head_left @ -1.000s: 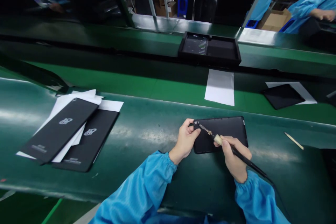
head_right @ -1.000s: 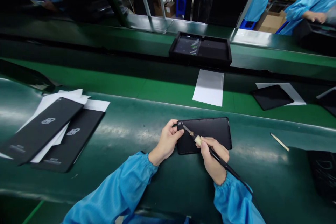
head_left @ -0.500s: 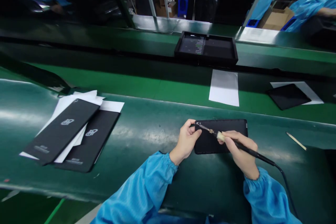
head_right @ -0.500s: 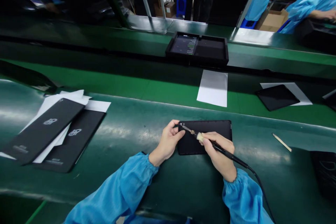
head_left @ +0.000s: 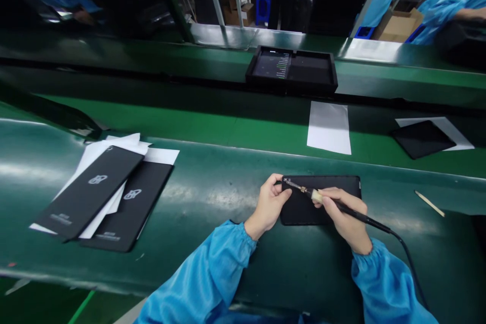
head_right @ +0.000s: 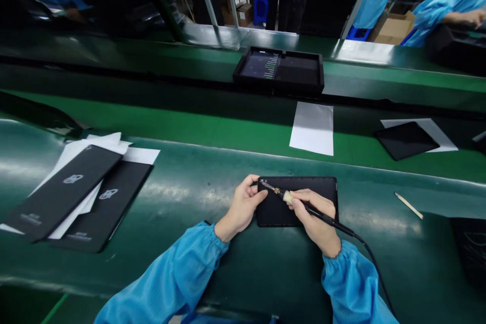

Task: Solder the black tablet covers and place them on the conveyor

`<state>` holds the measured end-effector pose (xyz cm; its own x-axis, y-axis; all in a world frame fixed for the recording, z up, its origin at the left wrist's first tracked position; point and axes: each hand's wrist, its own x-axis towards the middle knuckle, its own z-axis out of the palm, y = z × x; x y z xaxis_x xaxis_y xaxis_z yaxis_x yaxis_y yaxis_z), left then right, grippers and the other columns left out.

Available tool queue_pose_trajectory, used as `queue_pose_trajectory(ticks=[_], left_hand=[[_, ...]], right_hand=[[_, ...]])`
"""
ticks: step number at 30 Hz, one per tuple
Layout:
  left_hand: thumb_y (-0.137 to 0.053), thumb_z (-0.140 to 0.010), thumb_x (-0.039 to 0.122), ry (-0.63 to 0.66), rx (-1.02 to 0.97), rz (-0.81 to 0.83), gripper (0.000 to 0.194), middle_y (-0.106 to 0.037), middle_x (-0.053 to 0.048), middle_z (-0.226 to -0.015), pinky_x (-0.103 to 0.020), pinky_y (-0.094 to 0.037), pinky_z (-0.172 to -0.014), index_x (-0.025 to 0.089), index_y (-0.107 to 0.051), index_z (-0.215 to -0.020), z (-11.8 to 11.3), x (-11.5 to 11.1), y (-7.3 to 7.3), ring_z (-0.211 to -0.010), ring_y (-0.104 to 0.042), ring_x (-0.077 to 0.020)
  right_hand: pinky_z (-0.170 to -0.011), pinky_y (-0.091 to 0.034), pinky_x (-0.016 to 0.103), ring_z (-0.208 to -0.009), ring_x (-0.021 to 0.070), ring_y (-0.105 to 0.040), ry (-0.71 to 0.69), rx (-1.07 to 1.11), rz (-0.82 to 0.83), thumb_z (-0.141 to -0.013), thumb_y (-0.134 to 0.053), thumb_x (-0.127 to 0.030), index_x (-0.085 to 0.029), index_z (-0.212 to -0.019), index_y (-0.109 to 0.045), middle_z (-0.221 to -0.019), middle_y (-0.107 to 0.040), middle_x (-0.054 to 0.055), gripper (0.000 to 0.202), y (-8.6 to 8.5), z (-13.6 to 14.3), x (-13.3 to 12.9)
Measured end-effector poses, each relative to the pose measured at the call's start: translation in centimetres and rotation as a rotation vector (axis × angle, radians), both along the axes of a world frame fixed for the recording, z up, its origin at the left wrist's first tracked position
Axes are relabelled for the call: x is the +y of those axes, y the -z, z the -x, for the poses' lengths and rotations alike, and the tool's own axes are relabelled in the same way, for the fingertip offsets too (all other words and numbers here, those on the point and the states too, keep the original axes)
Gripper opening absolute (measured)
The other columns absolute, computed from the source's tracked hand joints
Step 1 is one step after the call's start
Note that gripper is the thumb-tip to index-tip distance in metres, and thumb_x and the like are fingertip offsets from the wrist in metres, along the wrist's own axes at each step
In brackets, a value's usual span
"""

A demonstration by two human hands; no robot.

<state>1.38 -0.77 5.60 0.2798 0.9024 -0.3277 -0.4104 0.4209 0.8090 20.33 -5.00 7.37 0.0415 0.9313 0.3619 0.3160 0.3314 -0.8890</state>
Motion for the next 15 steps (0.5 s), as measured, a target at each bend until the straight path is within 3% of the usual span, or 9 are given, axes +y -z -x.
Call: queue_pose_trajectory(ticks=[4, 11, 15], left_hand=[[-0.081, -0.07, 0.029, -0.004, -0.01, 0.02, 0.041, -0.073, 0.0, -0.079, -0.025, -0.054, -0.063, 0.02, -0.051, -0.097, 0.1, 0.2, 0.1, -0.063, -0.067, -0.0128], [-0.082, -0.07, 0.031, -0.015, -0.006, 0.02, 0.043, -0.072, 0.0, -0.077, -0.026, -0.055, -0.068, 0.019, -0.052, -0.1, 0.4, 0.7, 0.0, -0.066, -0.068, -0.0138], [-0.084, -0.066, 0.035, -0.066, 0.036, 0.004, 0.05, -0.07, 0.0, -0.076, -0.025, -0.053, -0.065, 0.019, -0.054, -0.102, -0.1, 3.8, -0.6, -0.064, -0.066, -0.0126]], right_hand=[[-0.068, -0.06, 0.035, -0.072, 0.0202, -0.071, 0.045, 0.089, 0.037, -0.091, -0.067, -0.024, -0.018, -0.096, -0.075, -0.084, -0.073, 0.006, 0.011, 0.3, -0.5, 0.1], [-0.054, -0.058, 0.034, -0.058, 0.0212, -0.068, 0.395, 0.56, -0.188, -0.087, -0.069, -0.032, -0.014, -0.089, -0.069, -0.071, -0.07, 0.006, 0.019, -1.1, -4.4, 1.7], [-0.051, -0.053, 0.029, -0.059, 0.0182, -0.065, 0.526, 0.694, -0.219, -0.085, -0.067, -0.039, -0.014, -0.09, -0.067, -0.073, -0.068, 0.006, 0.026, -1.6, -7.9, 1.8]])
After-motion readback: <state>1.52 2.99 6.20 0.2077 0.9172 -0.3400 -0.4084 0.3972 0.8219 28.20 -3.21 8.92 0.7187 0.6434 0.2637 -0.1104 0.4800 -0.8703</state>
